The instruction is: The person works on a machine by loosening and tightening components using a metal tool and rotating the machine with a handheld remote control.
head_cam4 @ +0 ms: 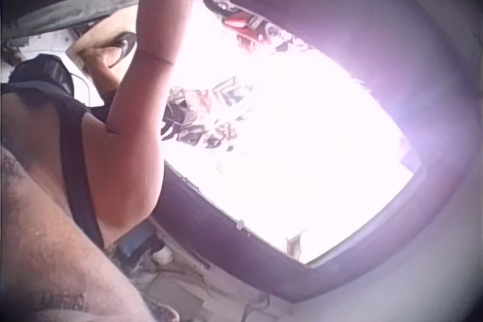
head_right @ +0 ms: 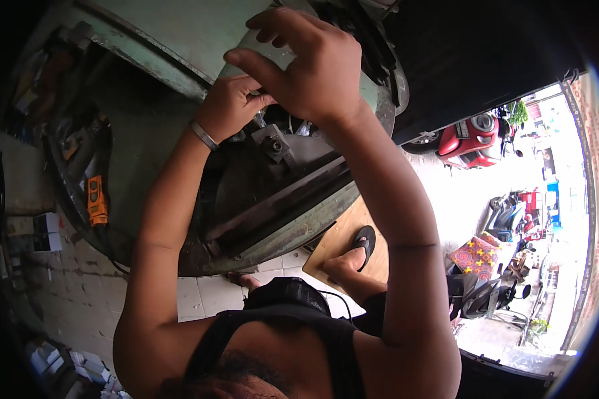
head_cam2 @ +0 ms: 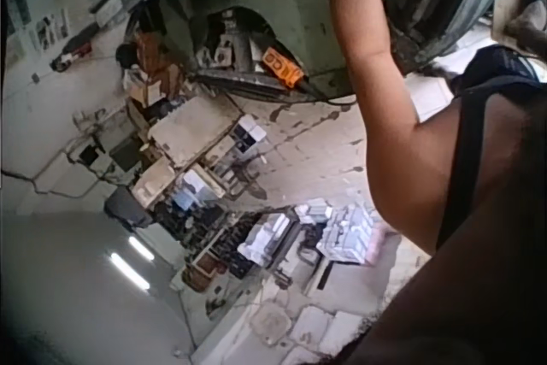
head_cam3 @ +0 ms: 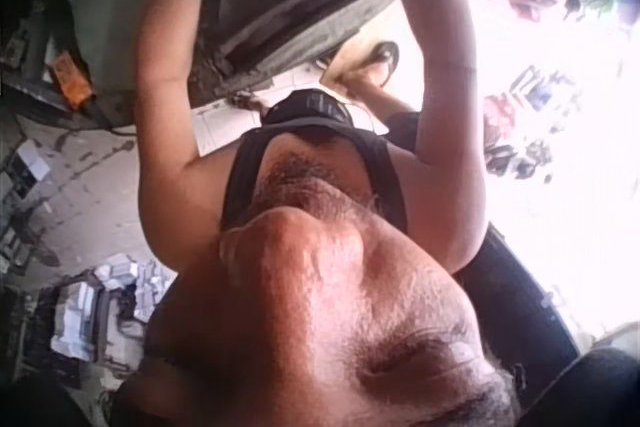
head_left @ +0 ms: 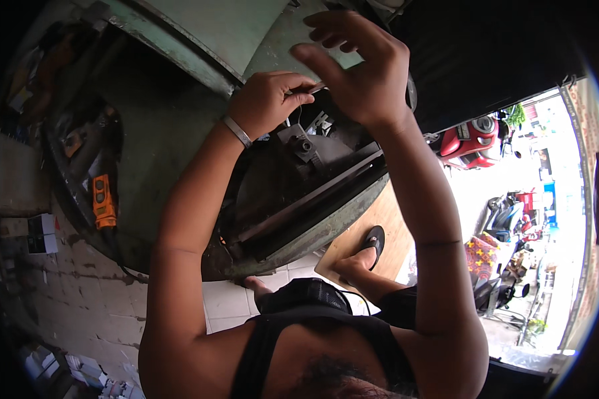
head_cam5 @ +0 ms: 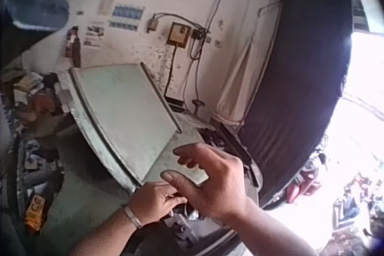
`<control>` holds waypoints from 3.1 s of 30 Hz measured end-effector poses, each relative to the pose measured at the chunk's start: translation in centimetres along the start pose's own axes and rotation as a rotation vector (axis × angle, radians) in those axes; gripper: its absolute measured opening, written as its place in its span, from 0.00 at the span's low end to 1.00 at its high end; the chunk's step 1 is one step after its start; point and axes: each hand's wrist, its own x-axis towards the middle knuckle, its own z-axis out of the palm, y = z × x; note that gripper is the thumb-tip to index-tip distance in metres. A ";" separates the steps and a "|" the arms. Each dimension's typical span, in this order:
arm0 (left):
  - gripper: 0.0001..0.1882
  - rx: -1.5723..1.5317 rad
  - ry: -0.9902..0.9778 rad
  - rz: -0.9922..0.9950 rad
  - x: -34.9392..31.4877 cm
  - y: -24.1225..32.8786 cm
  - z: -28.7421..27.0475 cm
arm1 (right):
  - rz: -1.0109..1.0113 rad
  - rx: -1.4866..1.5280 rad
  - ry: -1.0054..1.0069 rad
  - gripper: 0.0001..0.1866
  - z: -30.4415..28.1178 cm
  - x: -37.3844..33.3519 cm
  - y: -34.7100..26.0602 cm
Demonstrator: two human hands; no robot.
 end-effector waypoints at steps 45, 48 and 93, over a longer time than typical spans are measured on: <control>0.12 0.009 0.020 0.029 -0.3 -1.6 0.5 | -0.081 0.044 0.590 0.54 3.0 1.3 2.5; 0.11 0.012 0.036 0.008 -0.8 -1.6 0.0 | -0.059 0.240 0.707 0.56 3.4 0.5 2.2; 0.10 0.119 0.085 -0.030 -0.6 -2.9 0.5 | -0.350 0.174 0.612 0.62 5.6 5.8 3.5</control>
